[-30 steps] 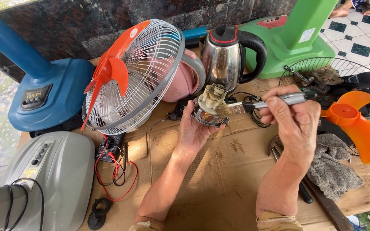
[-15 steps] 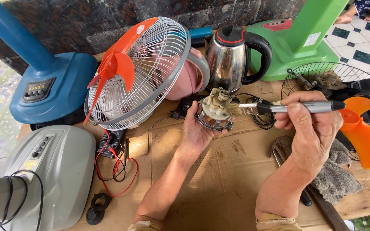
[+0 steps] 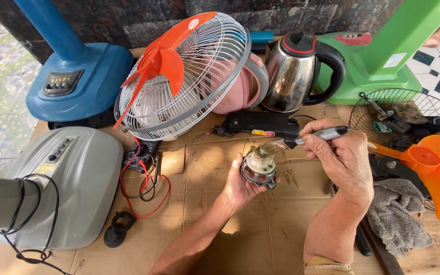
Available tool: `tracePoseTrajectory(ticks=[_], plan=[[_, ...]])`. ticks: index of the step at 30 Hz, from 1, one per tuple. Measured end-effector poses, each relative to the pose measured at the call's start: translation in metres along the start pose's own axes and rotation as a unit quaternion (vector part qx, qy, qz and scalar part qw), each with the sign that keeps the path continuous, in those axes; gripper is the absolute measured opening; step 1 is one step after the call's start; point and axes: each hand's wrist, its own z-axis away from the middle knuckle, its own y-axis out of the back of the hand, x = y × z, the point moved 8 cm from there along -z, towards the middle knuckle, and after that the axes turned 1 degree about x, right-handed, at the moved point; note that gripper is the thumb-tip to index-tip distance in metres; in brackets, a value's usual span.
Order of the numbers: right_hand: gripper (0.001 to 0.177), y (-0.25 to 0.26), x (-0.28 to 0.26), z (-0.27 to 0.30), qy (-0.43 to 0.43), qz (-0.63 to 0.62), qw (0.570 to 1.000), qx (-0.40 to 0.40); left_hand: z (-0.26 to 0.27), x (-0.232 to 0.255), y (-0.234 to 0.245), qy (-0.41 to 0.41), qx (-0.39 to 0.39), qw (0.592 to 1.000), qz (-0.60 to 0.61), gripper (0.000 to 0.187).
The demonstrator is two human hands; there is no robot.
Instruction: Cleaning a small electric motor component using a brush and a rag to remove dirt and grease.
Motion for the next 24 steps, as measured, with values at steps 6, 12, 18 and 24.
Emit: tracePoseTrajectory(ticks=[6,12,18,24], plan=[[0.012,-0.009,-0.003,0.001,0.078,0.048,0.994,-0.059,-0.001,-0.013,-0.014,0.015,-0.028,0.998,-0.056,0.090],[0.011,-0.020,-0.009,-0.003,0.092,0.085,0.987,-0.097,-0.018,-0.013,0.007,0.030,-0.063,0.997,-0.030,0.097],[0.014,-0.023,-0.024,-0.003,0.098,0.099,0.986,-0.086,-0.016,-0.014,0.009,0.032,-0.082,0.996,-0.016,0.097],[0.027,-0.024,-0.018,-0.003,0.106,0.154,0.978,-0.095,-0.018,-0.018,0.011,0.022,-0.087,0.995,-0.042,0.095]])
